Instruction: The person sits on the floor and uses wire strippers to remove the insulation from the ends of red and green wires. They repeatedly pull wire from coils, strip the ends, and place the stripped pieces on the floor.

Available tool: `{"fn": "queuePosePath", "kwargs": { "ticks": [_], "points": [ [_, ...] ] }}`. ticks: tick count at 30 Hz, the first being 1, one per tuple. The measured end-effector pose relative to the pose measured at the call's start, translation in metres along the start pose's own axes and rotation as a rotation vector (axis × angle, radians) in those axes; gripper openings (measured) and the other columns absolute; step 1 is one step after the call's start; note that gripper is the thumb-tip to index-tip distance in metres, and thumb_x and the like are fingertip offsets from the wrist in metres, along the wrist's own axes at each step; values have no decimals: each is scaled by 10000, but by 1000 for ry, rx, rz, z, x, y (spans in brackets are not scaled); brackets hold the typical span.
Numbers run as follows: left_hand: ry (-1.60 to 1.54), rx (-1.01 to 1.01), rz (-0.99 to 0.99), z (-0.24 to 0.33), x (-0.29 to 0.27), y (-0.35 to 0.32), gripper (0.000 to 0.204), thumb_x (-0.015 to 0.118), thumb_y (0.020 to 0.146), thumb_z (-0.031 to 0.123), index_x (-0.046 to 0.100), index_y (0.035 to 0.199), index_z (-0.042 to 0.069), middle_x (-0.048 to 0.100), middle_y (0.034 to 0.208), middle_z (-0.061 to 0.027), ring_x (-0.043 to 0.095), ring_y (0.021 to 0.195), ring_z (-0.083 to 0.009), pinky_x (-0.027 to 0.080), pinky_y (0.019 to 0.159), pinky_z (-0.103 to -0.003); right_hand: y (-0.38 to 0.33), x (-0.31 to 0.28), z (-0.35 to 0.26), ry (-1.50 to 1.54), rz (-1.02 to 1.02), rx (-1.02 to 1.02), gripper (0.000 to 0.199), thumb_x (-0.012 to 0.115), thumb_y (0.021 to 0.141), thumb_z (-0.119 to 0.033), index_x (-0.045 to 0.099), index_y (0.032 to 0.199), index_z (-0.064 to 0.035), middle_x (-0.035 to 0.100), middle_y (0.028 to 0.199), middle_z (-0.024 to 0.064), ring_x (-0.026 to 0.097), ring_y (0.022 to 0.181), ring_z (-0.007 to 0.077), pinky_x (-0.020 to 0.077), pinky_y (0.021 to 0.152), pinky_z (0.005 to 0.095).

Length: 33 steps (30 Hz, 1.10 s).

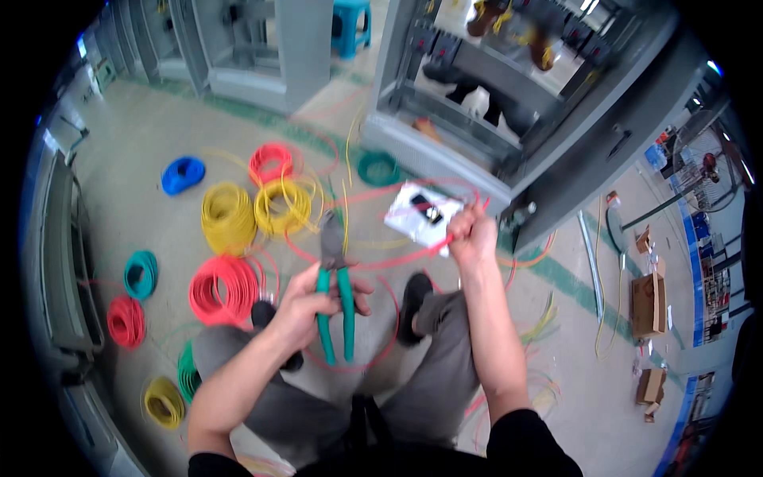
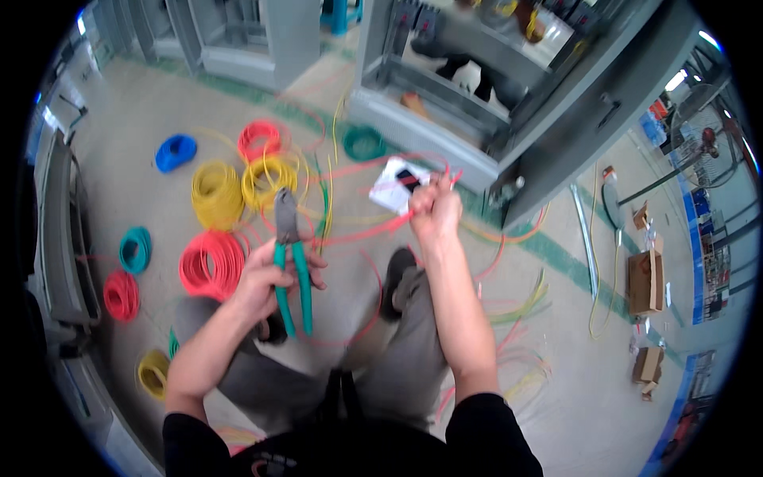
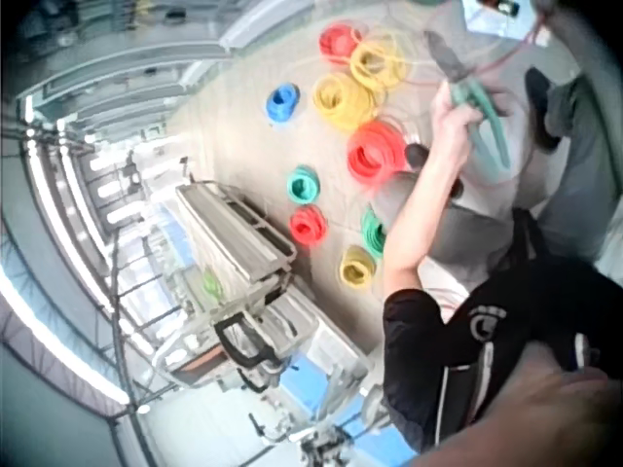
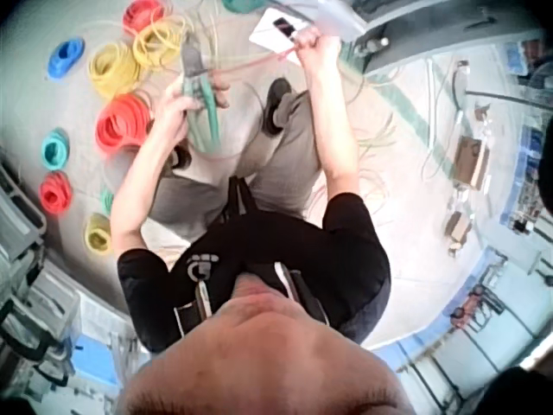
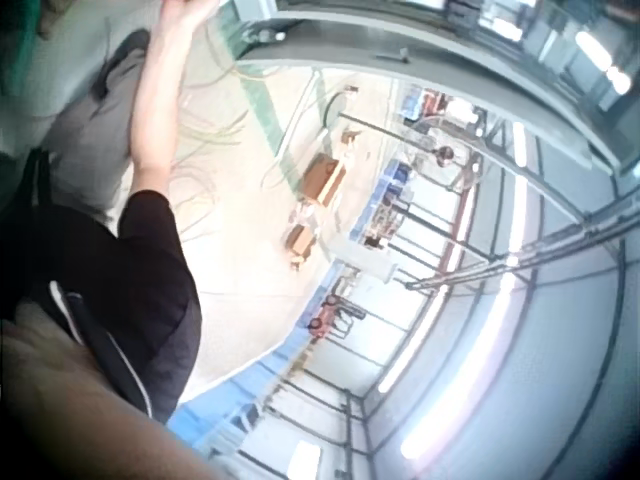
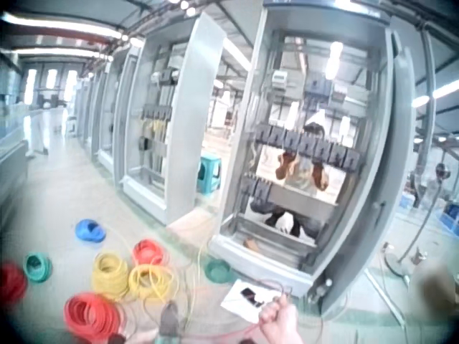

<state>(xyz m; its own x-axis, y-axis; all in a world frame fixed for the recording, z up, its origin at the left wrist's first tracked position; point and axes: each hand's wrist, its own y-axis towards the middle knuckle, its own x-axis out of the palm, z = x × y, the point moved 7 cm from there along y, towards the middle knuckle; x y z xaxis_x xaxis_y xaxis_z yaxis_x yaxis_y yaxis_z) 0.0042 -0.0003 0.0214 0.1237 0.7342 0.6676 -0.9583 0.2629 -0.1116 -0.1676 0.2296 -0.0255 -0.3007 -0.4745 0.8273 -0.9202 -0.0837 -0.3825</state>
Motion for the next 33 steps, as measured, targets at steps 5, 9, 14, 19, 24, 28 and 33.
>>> {"fn": "queuePosePath", "kwargs": {
  "ticks": [5, 9, 14, 19, 24, 28, 33],
  "points": [
    [466, -83, -71, -78, 6, -7, 176, 608, 823, 80, 616, 991, 28, 547, 795, 27, 495, 701, -53, 403, 629, -236, -10, 7, 8, 19, -37, 52, 271, 334, 1015, -225, 438, 812, -79, 237, 549, -54, 186, 424, 71, 160, 387, 246],
    [676, -114, 112, -138, 2, 6, 217, 549, 857, 103, 589, 1045, 3, 552, 783, -29, 536, 751, -140, 435, 711, -290, -11, 5, 11, 45, -22, 69, 342, 305, 1028, -307, 430, 807, -78, 250, 546, -52, 185, 422, 76, 166, 389, 248],
    [853, -36, 320, -146, -18, 41, 510, 481, 783, 36, 394, 1277, -54, 518, 1126, -229, 505, 1069, -378, 395, 944, -417, -10, 7, 39, 56, 49, 71, 342, 310, 1025, -299, 429, 796, -75, 254, 536, -51, 175, 413, 78, 154, 378, 247],
    [965, 327, 512, -121, -10, 48, 581, 478, 741, 24, 392, 1310, -53, 471, 1226, -236, 439, 1181, -379, 335, 1027, -404, -17, 16, 46, 75, 70, 38, 328, 329, 1021, -273, 430, 782, -73, 243, 534, -52, 169, 416, 73, 136, 372, 241],
    [768, 361, 568, -118, 15, 46, 610, 475, 723, 39, 395, 1321, -46, 466, 1261, -215, 430, 1212, -341, 320, 1041, -376, -22, 20, 42, 56, -8, 22, 309, 323, 1027, -278, 426, 815, -77, 234, 547, -48, 157, 441, 83, 149, 404, 262],
    [709, 395, 617, -118, 28, 47, 622, 464, 701, 49, 409, 1313, -45, 488, 1265, -178, 462, 1192, -258, 344, 1012, -329, -29, 22, 42, 55, -59, 2, 304, 332, 1025, -288, 436, 830, -79, 232, 549, -46, 154, 447, 85, 146, 409, 263],
    [674, 410, 650, -117, 36, 46, 630, 457, 697, 46, 402, 1317, -52, 483, 1279, -187, 463, 1191, -260, 355, 1001, -328, -35, 24, 37, 60, -96, -23, 328, 332, 1022, -298, 447, 812, -75, 232, 547, -48, 172, 436, 81, 147, 383, 251]
  ]
}}
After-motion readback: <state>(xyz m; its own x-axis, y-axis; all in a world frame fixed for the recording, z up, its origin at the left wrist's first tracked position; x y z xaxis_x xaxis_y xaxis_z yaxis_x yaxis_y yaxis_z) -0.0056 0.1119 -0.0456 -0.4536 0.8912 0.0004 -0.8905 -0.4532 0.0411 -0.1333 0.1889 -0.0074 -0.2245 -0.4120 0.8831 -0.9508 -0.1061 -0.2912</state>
